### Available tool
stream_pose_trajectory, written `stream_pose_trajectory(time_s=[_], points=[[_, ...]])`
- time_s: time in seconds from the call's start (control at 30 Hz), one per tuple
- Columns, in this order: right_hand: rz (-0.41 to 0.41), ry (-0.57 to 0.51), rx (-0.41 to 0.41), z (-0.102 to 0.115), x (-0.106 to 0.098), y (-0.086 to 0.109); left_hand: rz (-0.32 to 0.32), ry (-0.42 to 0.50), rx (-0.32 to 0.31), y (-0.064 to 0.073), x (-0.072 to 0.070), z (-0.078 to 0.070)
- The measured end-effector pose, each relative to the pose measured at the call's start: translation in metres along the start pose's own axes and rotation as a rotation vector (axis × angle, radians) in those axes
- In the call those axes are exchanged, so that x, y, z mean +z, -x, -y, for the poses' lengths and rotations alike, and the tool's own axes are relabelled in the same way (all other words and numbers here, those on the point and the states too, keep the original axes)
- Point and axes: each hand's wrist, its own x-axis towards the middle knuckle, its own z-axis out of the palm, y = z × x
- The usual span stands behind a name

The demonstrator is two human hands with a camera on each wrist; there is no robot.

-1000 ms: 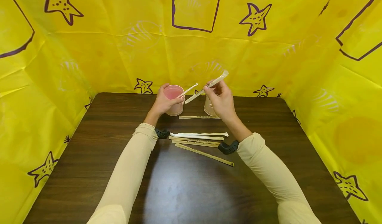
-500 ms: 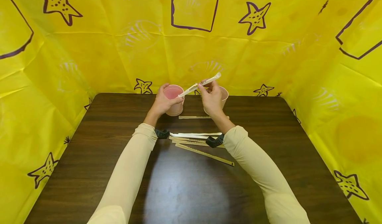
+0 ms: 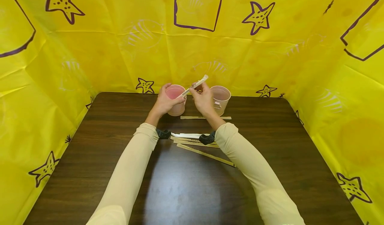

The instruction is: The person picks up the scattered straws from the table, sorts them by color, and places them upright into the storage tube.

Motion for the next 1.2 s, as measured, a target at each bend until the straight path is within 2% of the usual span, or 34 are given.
stream_pose_trajectory(time_s=[0.27,0.53,0.63,0.77,0.97,1.2], points=[[0.047,0.036,0.037,-0.004,-0.002,0.002,0.002,-0.005,-0.004,0.000,-0.001,0.000],[0.077,0.120,0.093,-0.011,-0.019,0.012,0.012,-0.004,-0.002,-0.001,-0.001,0.000],[0.108,0.159,0.090,-0.013,-0.027,0.019,0.013,0.000,-0.006,-0.001,-0.001,0.001],[0.189,0.257,0.049,-0.016,-0.039,0.031,0.013,-0.004,-0.005,-0.001,-0.001,0.002],[0.331,0.460,-0.010,-0.022,-0.055,0.047,0.011,-0.003,-0.004,-0.002,0.000,0.002],[0.542,0.580,0.006,-0.032,-0.064,0.059,0.012,0.000,-0.009,0.000,0.000,0.001]])
